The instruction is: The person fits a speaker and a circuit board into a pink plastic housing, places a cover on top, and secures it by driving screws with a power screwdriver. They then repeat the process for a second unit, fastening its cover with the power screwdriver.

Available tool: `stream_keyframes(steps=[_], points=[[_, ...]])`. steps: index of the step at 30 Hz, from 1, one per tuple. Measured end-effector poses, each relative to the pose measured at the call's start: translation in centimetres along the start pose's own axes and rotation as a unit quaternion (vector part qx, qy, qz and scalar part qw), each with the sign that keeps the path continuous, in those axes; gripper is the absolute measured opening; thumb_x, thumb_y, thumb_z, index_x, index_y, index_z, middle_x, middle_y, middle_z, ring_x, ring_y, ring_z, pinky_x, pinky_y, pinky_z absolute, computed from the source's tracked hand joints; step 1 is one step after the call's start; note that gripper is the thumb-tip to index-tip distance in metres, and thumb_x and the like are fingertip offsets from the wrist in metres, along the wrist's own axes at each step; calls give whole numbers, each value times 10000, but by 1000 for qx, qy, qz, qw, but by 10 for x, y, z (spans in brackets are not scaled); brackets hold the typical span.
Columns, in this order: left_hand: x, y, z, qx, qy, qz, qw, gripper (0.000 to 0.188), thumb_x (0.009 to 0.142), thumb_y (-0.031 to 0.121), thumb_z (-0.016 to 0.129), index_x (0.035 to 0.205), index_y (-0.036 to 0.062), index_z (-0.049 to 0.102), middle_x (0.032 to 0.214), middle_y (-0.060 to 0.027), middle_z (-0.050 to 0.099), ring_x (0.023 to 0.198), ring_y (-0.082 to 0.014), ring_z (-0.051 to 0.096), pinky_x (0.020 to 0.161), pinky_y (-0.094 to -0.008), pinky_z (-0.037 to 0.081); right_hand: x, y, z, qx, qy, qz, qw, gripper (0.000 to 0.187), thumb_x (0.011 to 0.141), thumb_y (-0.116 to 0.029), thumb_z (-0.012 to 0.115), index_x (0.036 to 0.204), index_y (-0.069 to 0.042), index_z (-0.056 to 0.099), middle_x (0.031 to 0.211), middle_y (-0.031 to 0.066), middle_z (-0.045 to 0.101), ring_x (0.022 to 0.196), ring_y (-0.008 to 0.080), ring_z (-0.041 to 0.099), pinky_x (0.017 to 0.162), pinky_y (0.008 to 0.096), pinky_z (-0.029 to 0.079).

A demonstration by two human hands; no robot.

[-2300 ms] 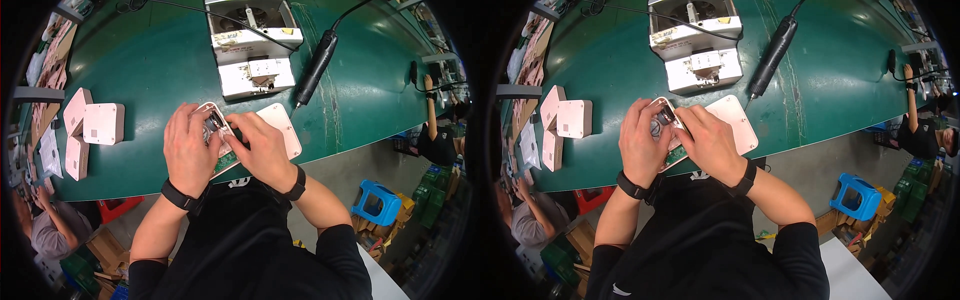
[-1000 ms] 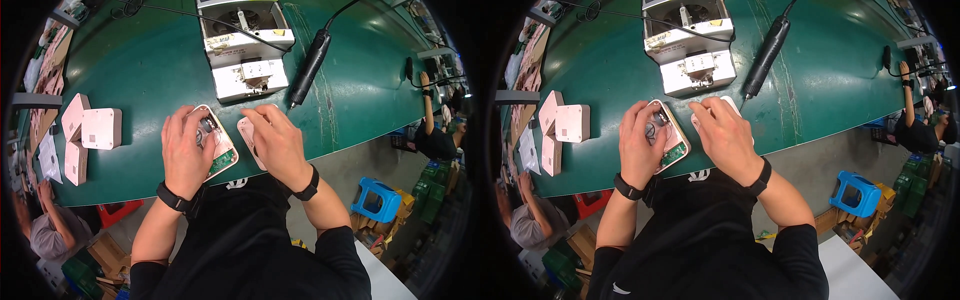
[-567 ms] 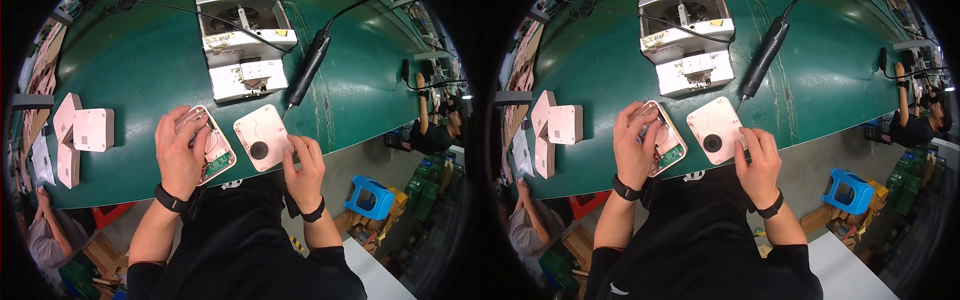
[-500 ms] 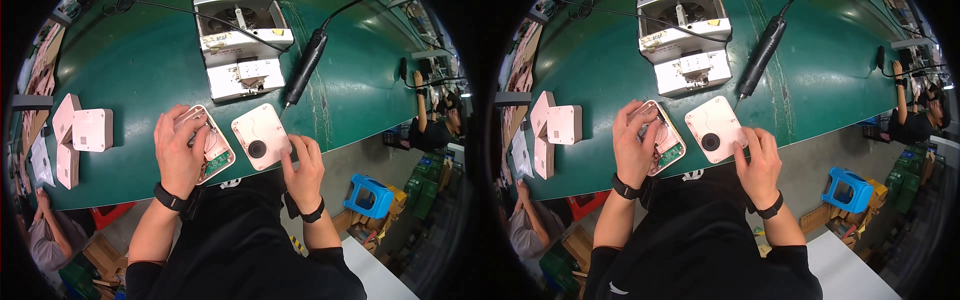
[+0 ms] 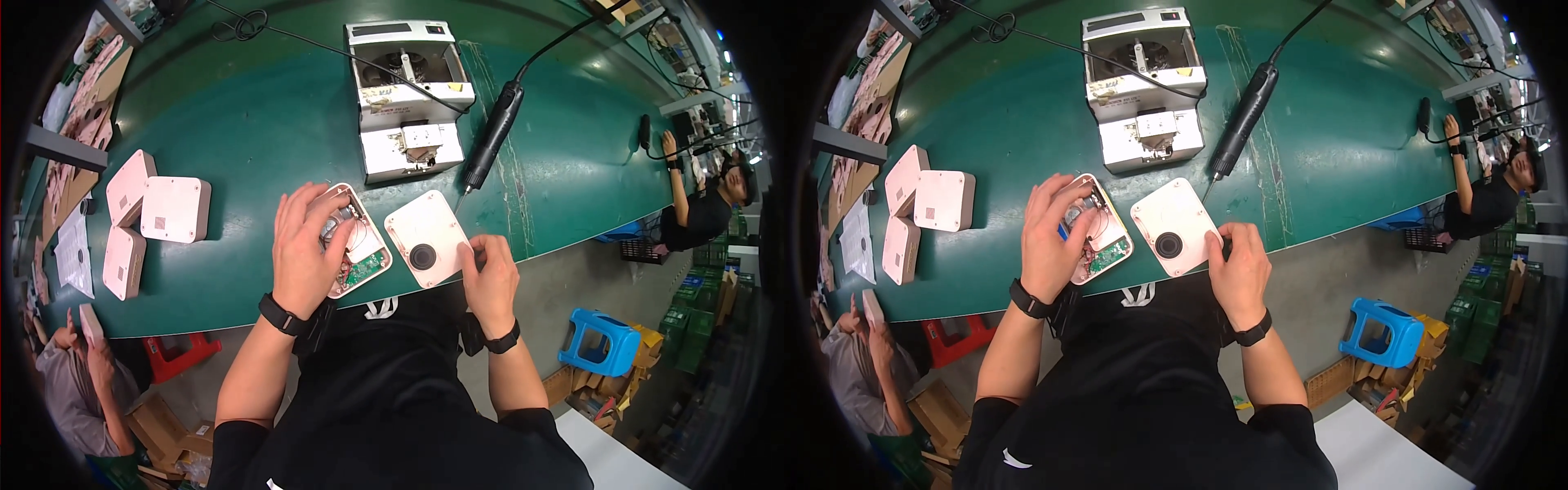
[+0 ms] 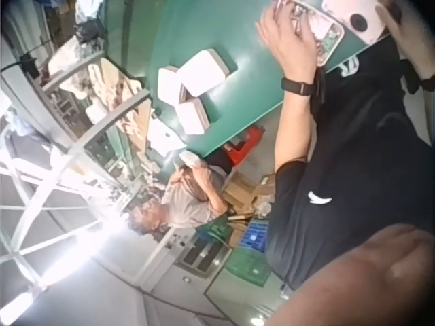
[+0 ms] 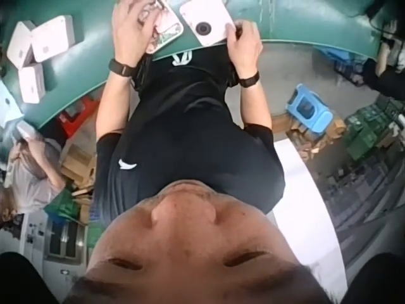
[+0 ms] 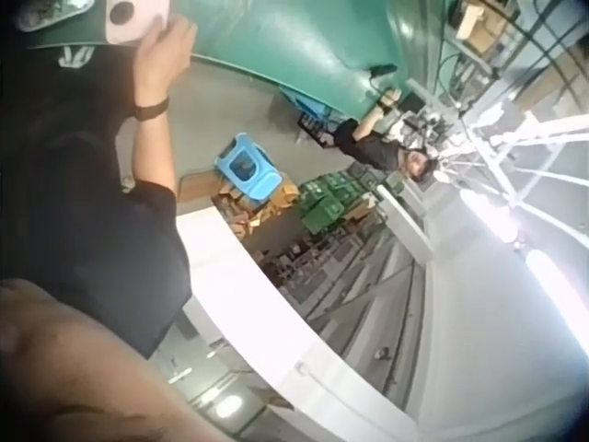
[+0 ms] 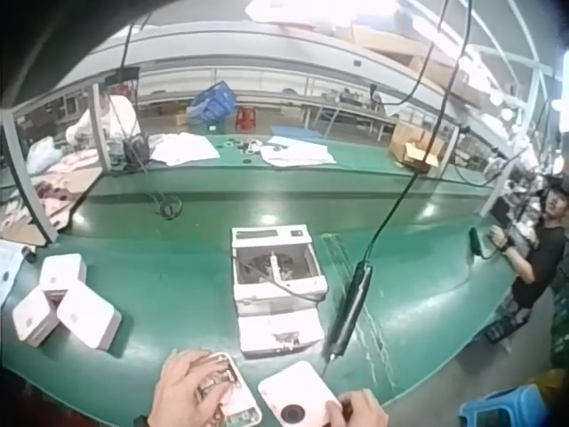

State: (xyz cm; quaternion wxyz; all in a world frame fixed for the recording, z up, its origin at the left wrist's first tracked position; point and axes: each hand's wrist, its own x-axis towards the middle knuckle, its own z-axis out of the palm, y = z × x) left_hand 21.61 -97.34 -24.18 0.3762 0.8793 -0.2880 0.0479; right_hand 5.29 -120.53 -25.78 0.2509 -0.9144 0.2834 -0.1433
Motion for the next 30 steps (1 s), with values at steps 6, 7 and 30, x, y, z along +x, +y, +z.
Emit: stream_keyframes(steps=[6, 7, 30], points=[[0, 1, 1, -14, 4, -10, 1000, 270, 865, 140, 804, 1128, 95, 768, 1301, -132, 660, 1308, -383, 583, 1183, -557, 384, -2, -2, -6, 73, -24, 52, 996, 188, 981, -168, 739, 999, -1, 653, 799, 100, 704, 656, 186, 662, 635, 341, 525], [1, 1, 0, -17, 3, -3, 1000, 256, 860, 135, 806, 1110, 91, 770, 1299, -134, 660, 1298, -381, 587, 1168, -548, 396, -2, -1, -5, 97, -21, 57, 993, 194, 989, -170, 733, 997, 4, 649, 770, 95, 706, 637, 166, 654, 617, 330, 519], [-2, 4, -31, -40, 15, -29, 999, 281, 886, 129, 798, 1150, 50, 744, 1349, -151, 647, 1306, -387, 600, 1155, -498, 424, 3, -17, -37, 393, -90, 188, 896, 145, 1042, -136, 678, 1008, -10, 616, 788, 13, 678, 653, 78, 621, 585, 232, 458]])
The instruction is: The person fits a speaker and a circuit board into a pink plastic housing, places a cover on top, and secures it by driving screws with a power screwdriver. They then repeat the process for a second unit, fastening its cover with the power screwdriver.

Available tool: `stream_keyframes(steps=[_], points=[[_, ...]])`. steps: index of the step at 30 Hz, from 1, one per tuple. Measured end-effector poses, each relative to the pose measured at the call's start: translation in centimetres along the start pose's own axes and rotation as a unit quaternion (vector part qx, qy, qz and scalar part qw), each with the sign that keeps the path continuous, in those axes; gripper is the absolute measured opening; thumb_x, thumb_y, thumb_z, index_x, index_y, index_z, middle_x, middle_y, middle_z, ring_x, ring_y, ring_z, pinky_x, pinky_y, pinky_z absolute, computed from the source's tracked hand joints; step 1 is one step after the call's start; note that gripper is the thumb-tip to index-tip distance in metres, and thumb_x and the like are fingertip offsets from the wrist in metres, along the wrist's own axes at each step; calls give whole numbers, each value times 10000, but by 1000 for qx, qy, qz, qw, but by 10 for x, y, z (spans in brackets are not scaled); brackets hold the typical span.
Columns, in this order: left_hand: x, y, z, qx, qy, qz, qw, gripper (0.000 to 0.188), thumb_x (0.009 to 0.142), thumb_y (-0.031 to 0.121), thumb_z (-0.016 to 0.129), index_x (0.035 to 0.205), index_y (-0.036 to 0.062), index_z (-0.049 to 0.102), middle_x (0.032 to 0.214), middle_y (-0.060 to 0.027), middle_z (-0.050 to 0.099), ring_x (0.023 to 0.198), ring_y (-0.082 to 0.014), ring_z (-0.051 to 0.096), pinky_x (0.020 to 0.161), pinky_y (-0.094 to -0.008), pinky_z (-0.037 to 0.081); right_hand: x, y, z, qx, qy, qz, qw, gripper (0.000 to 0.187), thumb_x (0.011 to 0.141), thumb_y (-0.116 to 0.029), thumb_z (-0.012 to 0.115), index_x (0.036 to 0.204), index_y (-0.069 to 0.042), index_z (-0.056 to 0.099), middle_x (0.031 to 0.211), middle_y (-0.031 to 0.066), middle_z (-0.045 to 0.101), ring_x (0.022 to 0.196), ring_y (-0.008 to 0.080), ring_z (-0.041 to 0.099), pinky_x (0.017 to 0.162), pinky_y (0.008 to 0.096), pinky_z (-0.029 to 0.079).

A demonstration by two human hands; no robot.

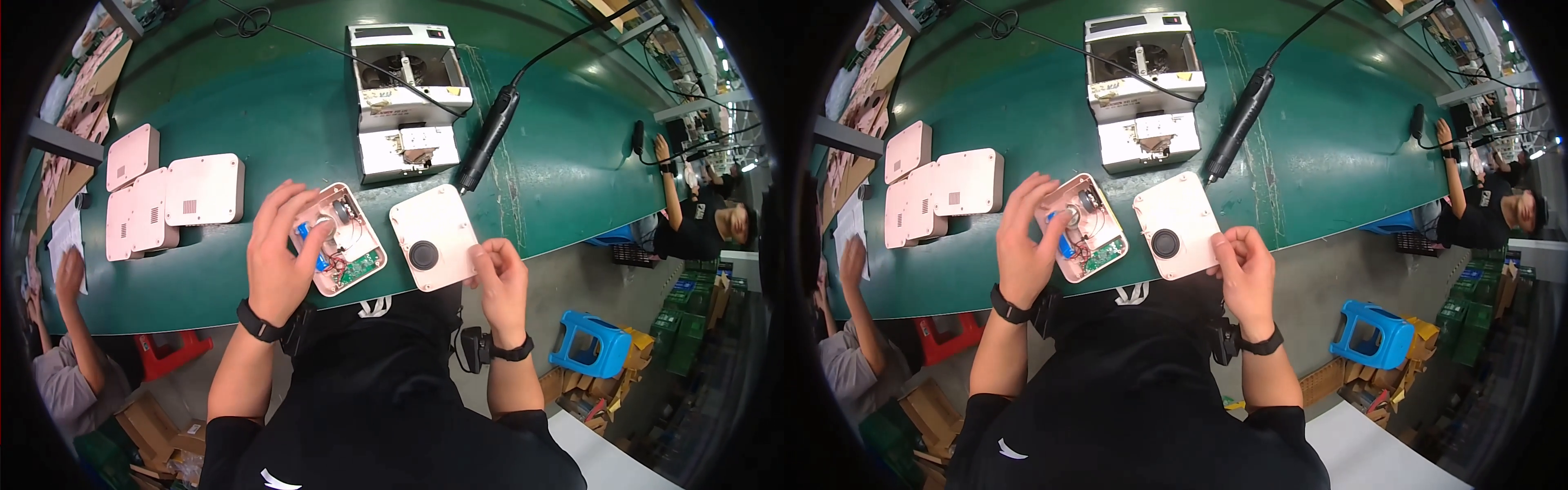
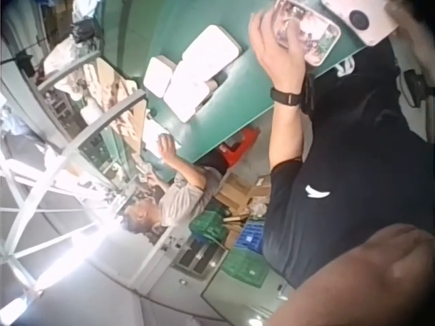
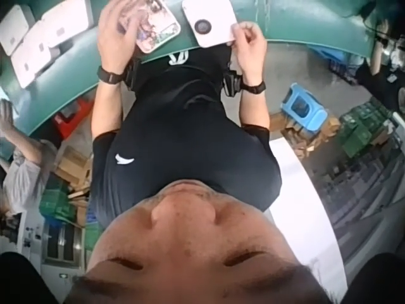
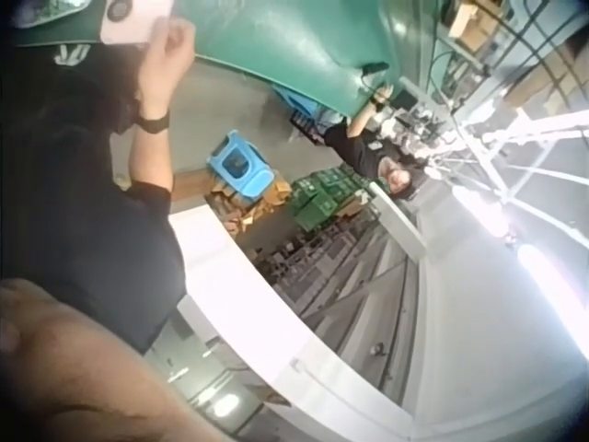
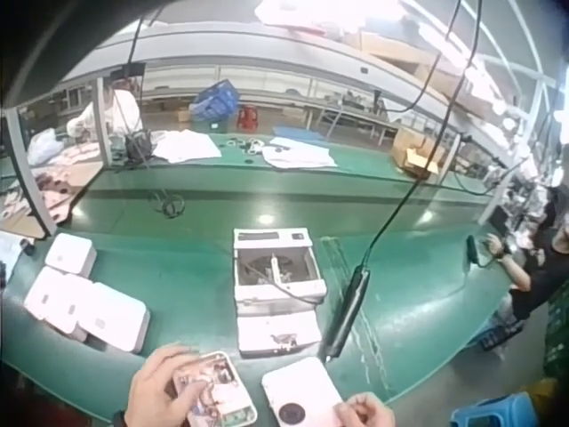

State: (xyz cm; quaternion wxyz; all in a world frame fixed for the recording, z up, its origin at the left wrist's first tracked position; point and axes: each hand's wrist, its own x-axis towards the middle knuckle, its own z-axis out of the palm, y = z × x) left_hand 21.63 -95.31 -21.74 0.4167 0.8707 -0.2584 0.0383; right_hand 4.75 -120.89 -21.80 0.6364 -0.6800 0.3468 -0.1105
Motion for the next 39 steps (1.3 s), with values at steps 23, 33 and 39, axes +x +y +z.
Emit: stream_keyframes(steps=[23, 33, 39], points=[[-26, 29, -15, -793, -1, -278, 542, 1096, 975, 872, 241, 1655, 12, 247, 1649, -216, 401, 1461, -393, 479, 1224, -531, 375, -32, -38, 104, -252, -146, -510, 809, 790, 667, -365, 981, 1284, -1, 649, 1314, 173, 640, 1169, 340, 663, 969, 447, 555], [-26, 29, -7, -779, -53, -218, 586, 1041, 993, 847, 205, 1683, 68, 166, 1657, -181, 376, 1494, -343, 426, 1214, -506, 384, -19, -54, 95, -151, -271, -239, 920, 942, 770, -295, 934, 1508, 35, 452, 1525, 226, 512, 1345, 345, 584, 1121, 473, 481], [-27, 22, -14, -626, -73, -221, 745, 939, 1054, 723, 379, 1714, 129, 73, 1645, -199, 361, 1494, -322, 412, 1183, -490, 417, -13, -45, 89, 161, -366, 6, 917, 888, 854, -307, 833, 1558, 34, 413, 1536, 185, 520, 1374, 307, 567, 1186, 470, 416]])
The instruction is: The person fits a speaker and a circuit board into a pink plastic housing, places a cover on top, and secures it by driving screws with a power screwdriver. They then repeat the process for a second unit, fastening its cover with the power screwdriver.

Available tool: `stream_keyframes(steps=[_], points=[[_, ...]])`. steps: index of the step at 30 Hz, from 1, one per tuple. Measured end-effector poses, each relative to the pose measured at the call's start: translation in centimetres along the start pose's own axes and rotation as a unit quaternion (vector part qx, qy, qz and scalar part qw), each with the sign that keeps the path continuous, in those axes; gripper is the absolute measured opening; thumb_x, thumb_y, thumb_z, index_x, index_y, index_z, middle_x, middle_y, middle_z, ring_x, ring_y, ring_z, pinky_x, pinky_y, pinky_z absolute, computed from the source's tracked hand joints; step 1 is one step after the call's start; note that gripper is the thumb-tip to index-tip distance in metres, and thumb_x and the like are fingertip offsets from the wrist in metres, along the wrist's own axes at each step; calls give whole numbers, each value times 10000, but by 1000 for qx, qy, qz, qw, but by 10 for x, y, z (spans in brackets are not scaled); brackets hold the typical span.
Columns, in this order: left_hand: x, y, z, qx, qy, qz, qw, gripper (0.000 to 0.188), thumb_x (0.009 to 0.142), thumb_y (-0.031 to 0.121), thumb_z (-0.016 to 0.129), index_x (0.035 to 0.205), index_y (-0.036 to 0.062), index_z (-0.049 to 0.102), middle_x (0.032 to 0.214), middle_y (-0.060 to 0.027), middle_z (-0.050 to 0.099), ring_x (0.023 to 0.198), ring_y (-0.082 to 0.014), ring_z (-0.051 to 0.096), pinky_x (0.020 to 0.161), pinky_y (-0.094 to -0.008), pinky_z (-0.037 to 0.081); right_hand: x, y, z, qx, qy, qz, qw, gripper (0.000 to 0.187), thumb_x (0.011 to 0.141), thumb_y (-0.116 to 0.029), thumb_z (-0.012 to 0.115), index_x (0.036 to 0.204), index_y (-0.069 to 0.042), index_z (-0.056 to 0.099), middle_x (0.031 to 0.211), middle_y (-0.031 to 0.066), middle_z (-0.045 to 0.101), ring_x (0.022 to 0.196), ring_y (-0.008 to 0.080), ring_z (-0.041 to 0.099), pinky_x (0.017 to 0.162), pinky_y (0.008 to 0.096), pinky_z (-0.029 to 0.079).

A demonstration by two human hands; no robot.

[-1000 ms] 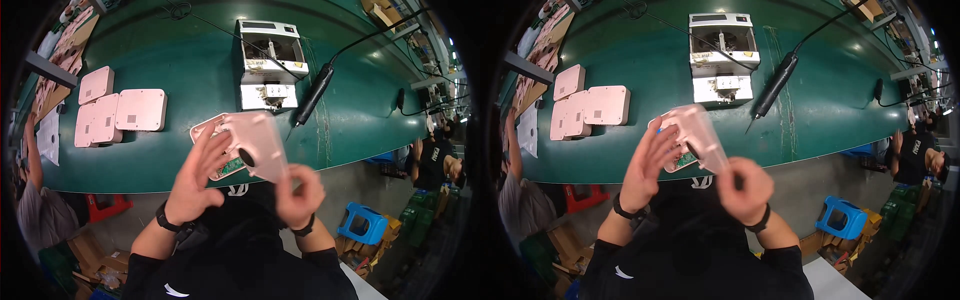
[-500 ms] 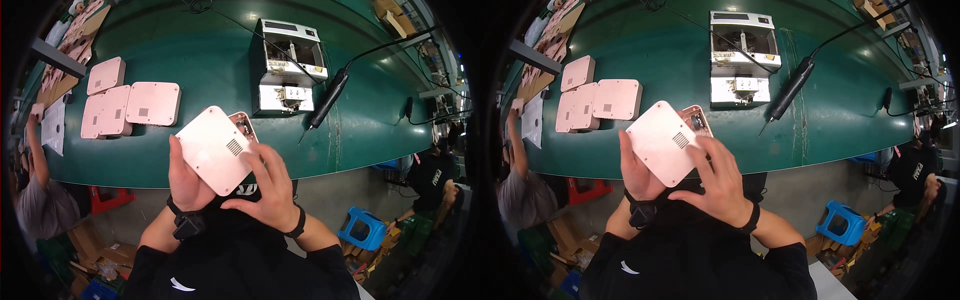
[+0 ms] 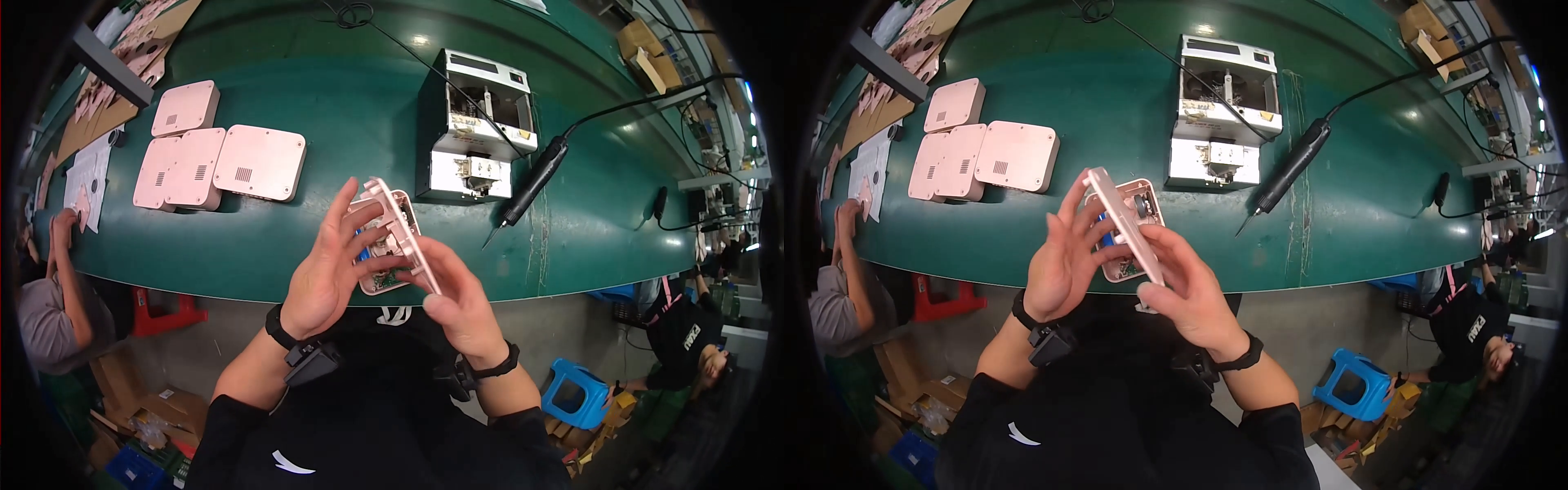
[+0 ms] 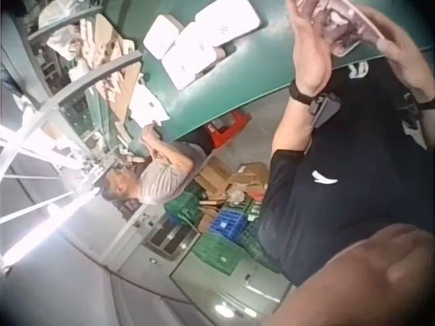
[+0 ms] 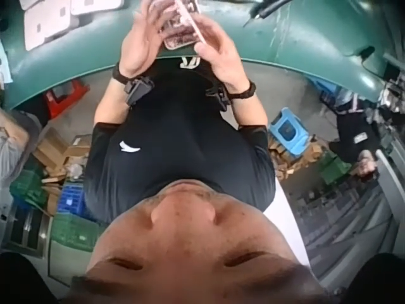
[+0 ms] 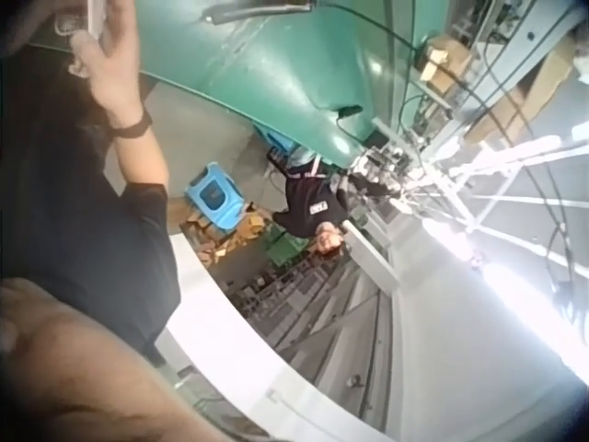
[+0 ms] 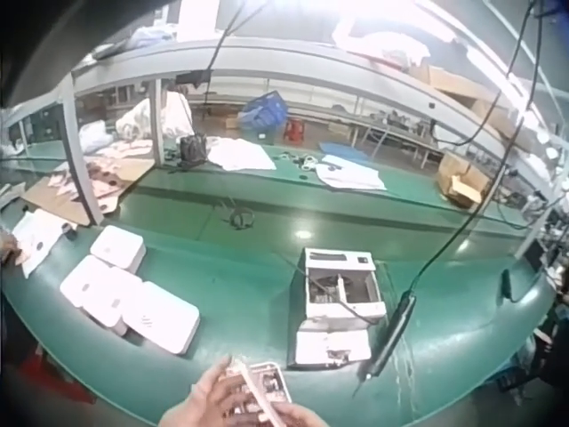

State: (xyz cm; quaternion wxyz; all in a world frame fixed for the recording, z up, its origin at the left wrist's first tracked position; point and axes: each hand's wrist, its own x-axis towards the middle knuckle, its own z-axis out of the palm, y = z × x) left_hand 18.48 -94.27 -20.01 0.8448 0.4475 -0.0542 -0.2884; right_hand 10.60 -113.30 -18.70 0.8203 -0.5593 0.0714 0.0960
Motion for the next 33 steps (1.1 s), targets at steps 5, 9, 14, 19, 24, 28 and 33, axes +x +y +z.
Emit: stream_keyframes(steps=[5, 9, 14, 19, 24, 28, 33], points=[[-3, 0, -16, 84, 9, 51, 995, 884, 1091, 580, 481, 1696, 45, 120, 1631, -194, 401, 1463, -308, 467, 1157, -462, 435, -3, -3, -9, 53, -3, 27, 998, 916, 872, -374, 797, 1580, 32, 382, 1534, 172, 515, 1399, 293, 542, 1209, 478, 382], [1, 12, -25, 212, 29, 173, 961, 745, 1107, 342, 557, 1682, 30, 200, 1612, -210, 429, 1455, -304, 482, 1159, -449, 434, -5, -2, -10, -31, 36, -20, 999, 908, 857, -328, 804, 1576, 33, 383, 1526, 174, 514, 1419, 287, 519, 1216, 468, 371], [5, 17, -35, 352, 97, 180, 914, 669, 1031, 190, 682, 1604, 6, 391, 1526, -215, 532, 1360, -294, 585, 1088, -410, 510, -13, -7, -3, -184, 124, -65, 973, 884, 823, -202, 814, 1564, 37, 395, 1523, 169, 515, 1438, 280, 499, 1230, 427, 348], [8, 1, -42, 346, 134, 115, 922, 614, 1014, 217, 710, 1531, -30, 490, 1485, -212, 575, 1313, -272, 625, 1051, -377, 537, -22, 8, -11, -333, 142, -79, 929, 899, 803, -145, 814, 1570, 37, 383, 1539, 160, 502, 1459, 271, 477, 1241, 403, 327], [21, -16, -60, 394, 116, 63, 910, 594, 1032, 278, 688, 1496, -52, 517, 1438, -218, 603, 1240, -265, 661, 997, -365, 559, -22, 13, -10, -204, 151, -33, 967, 911, 807, -122, 819, 1581, 34, 364, 1554, 155, 482, 1460, 274, 473, 1229, 408, 349], [32, -16, -64, 442, 119, 55, 887, 552, 1041, 329, 667, 1444, -38, 577, 1359, -206, 644, 1141, -289, 694, 943, -376, 567, -24, 21, -15, -165, 148, -40, 974, 935, 790, -38, 833, 1587, 29, 349, 1560, 160, 458, 1441, 275, 488, 1205, 410, 392], [45, -2, -58, 519, 86, 20, 850, 430, 1045, 254, 666, 1388, -4, 643, 1303, -180, 678, 1151, -248, 670, 882, -344, 572, -28, 41, -12, -130, 130, -64, 981, 966, 780, -41, 832, 1598, 29, 323, 1573, 162, 435, 1458, 279, 471, 1217, 424, 384]])
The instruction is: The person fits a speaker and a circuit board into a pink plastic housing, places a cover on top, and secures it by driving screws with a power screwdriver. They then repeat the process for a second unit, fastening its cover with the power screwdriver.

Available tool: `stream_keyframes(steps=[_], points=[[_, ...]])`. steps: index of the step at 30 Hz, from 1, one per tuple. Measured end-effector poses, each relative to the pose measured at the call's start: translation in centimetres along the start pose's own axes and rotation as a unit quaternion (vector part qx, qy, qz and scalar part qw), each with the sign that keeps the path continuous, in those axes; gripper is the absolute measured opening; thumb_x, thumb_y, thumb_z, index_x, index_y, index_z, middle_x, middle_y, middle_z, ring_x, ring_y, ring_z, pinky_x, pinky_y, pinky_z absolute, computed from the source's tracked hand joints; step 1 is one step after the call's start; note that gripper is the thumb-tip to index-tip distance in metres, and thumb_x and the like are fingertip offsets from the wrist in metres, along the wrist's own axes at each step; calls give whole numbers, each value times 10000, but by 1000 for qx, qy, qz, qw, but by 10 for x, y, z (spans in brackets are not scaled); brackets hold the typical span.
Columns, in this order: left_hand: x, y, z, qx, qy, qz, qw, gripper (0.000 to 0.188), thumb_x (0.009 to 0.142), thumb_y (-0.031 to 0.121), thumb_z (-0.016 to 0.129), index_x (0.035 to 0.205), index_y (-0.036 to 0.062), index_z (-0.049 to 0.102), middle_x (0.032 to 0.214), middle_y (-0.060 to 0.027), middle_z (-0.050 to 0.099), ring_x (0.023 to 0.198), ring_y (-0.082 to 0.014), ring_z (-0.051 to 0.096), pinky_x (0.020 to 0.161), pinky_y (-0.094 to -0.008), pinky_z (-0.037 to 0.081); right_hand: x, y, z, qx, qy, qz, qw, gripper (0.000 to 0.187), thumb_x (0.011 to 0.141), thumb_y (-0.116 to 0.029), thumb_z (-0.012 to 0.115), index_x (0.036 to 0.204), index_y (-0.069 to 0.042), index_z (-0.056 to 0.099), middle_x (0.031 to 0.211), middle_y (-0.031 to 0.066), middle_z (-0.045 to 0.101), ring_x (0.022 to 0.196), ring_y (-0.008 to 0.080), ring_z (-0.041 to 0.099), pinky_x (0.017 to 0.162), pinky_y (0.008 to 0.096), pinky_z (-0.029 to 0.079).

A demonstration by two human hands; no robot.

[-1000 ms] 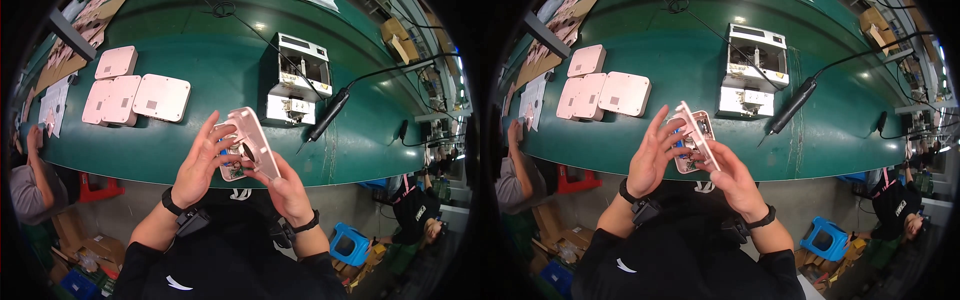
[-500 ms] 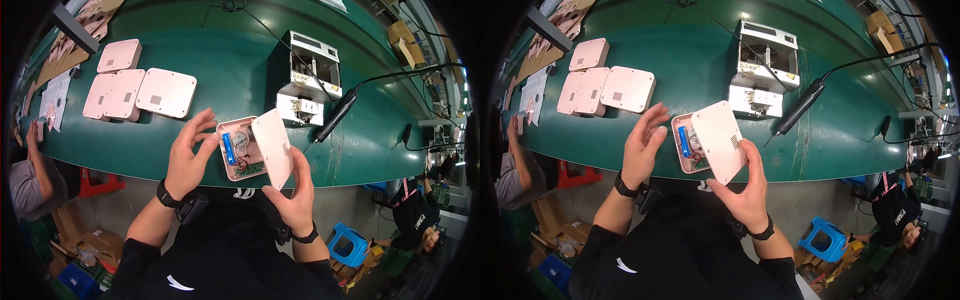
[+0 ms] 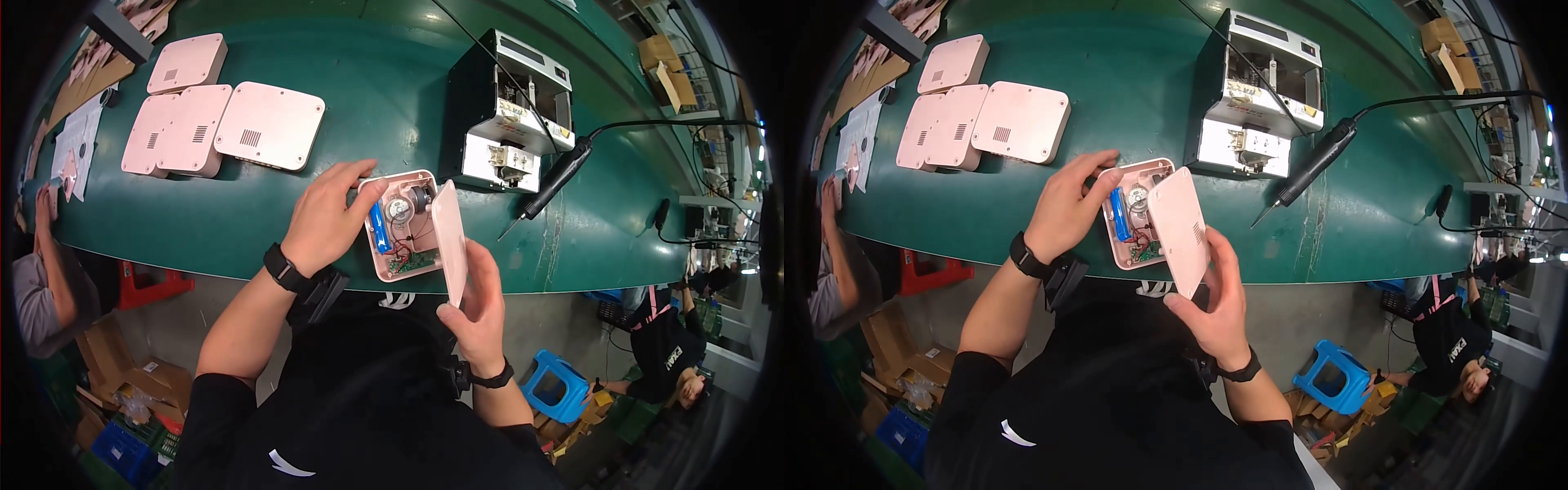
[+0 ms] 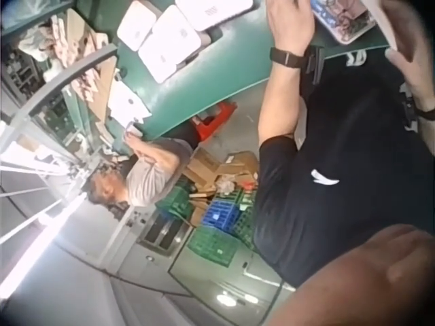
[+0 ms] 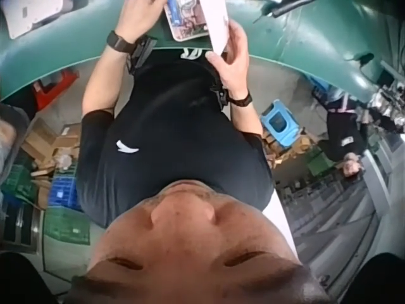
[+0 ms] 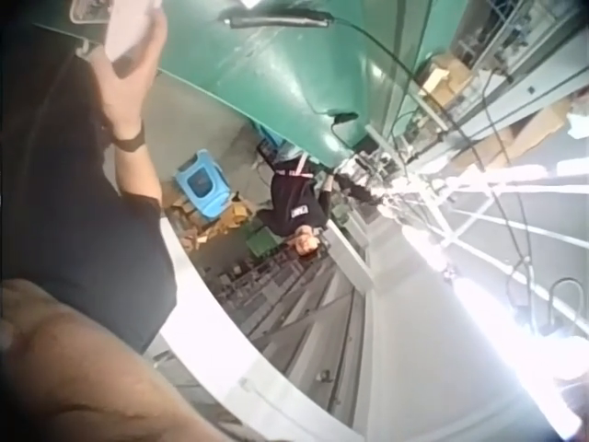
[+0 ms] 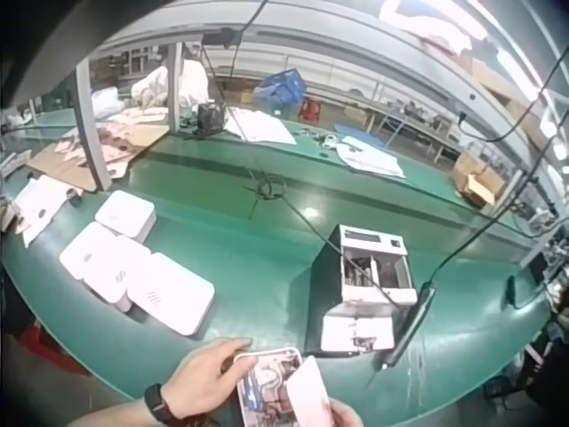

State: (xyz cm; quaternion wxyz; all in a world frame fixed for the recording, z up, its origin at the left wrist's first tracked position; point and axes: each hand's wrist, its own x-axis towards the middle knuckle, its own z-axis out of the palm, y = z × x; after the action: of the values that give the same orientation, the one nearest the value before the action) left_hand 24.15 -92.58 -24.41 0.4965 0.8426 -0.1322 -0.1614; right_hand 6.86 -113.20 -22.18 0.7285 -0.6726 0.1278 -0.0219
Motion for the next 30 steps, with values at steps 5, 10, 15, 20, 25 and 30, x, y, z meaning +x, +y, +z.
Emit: stream_keyframes(steps=[5, 10, 15, 20, 25, 30], points=[[-9, 7, -1, 37, 51, 84, 994, 378, 1027, 222, 665, 1340, 10, 673, 1295, -187, 678, 1168, -294, 663, 918, -365, 553, -5, 12, -1, -12, 20, -57, 998, 994, 729, -83, 889, 1567, 25, 366, 1550, 205, 450, 1435, 332, 497, 1184, 442, 422], [-35, 58, -15, 96, 81, 258, 958, 570, 901, 192, 770, 1420, 12, 618, 1409, -203, 623, 1299, -411, 589, 1084, -455, 478, 6, -18, 13, -375, 79, -222, 897, 1037, 702, -193, 950, 1537, 27, 377, 1566, 237, 431, 1410, 380, 504, 1144, 477, 436], [-33, 59, -37, 137, 63, 284, 947, 713, 878, 186, 765, 1520, -3, 517, 1497, -224, 564, 1390, -419, 539, 1150, -460, 441, 24, -30, 27, -370, 123, -326, 861, 1029, 636, -171, 975, 1489, 19, 432, 1494, 289, 472, 1335, 431, 542, 1092, 489, 465], [-19, 80, -50, 122, 37, 306, 943, 832, 881, 286, 784, 1566, -33, 438, 1577, -219, 502, 1447, -363, 506, 1206, -443, 383, 43, -51, 10, -424, 128, -374, 815, 1048, 621, -186, 991, 1494, 20, 450, 1471, 294, 498, 1326, 431, 545, 1075, 489, 478], [-6, 135, -35, 19, -15, 185, 982, 1393, 586, 503, 1027, 1586, -116, 279, 1597, -335, 355, 1520, -454, 360, 1250, -468, 304, 60, -76, -7, -486, 127, -459, 733, 1004, 673, -198, 992, 1496, 34, 466, 1412, 269, 570, 1272, 391, 598, 1044, 457, 509], [-9, 153, -28, -30, 25, 187, 982, 1522, 481, 454, 1072, 1594, -144, 224, 1560, -297, 375, 1478, -417, 384, 1236, -452, 314, 54, -77, -11, -439, 113, -463, 762, 974, 692, -196, 983, 1490, 37, 475, 1396, 259, 587, 1248, 376, 615, 1034, 446, 516]])
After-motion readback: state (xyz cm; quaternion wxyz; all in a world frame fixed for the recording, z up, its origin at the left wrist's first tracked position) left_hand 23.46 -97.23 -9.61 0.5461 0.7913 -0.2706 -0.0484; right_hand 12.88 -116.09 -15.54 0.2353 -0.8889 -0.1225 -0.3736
